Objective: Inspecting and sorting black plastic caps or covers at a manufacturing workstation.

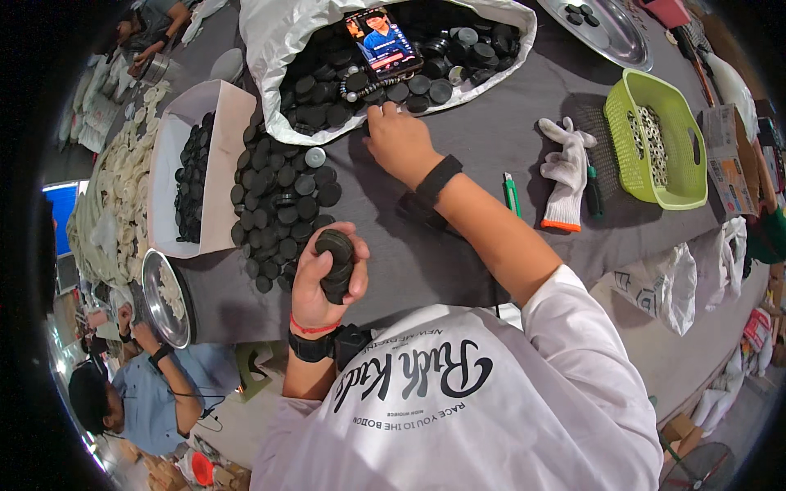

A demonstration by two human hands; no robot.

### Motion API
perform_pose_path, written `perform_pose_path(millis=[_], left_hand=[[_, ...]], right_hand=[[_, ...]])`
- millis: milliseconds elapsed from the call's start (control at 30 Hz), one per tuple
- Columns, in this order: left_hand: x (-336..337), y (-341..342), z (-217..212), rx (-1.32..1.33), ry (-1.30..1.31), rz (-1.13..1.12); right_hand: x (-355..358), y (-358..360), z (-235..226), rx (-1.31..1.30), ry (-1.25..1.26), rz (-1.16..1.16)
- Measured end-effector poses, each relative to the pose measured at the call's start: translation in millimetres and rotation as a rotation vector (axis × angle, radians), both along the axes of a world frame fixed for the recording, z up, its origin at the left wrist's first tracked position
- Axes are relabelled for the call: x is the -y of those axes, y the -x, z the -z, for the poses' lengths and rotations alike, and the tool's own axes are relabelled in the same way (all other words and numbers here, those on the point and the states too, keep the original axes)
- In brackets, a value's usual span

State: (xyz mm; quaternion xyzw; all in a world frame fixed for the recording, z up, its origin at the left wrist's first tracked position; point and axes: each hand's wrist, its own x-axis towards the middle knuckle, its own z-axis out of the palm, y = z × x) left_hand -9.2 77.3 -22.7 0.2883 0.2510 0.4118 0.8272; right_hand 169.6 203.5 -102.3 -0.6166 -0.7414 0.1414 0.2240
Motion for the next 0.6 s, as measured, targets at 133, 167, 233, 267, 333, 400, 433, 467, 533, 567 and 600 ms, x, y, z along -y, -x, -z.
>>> perform_pose_path(millis=[133,167,233,267,333,400,433,467,533,567,600], left_hand=[[4,3,8,0.126,-0.012,-0.027],[5,3,12,0.186,0.021,-0.053],[4,3,13,0.136,0.042,-0.033],[3,0,14,0.087,0.062,-0.004],[5,-8,2,-0.002,0.099,0.014],[8,-16,-7,-0.22,0.05,0.099],[10,-18,-14,-0.36,0.085,0.116],[12,-24,-22,-0.363,0.082,0.125],[18,-37,-37,-0.687,-0.375,0.078],[20,-38,-40,-0.745,-0.47,0.081],[21,-39,-42,-0.749,-0.475,0.085]], right_hand=[[23,-16,-16,-0.431,0.128,-0.177],[38,-23,-33,-0.812,0.346,-0.246],[72,-35,-65,-0.961,0.416,-0.255],[89,-43,-77,-1.11,0.482,-0.255],[119,-56,-92,-1.013,0.444,-0.271],[139,-64,-102,-0.882,0.336,-0.304],[145,-67,-106,-0.804,0.274,-0.33],[150,-70,-108,-0.726,0.213,-0.356],[159,-71,-108,-0.722,0.14,-0.366],[162,-72,-109,-0.712,0.073,-0.384],[164,-72,-110,-0.716,0.067,-0.382]])
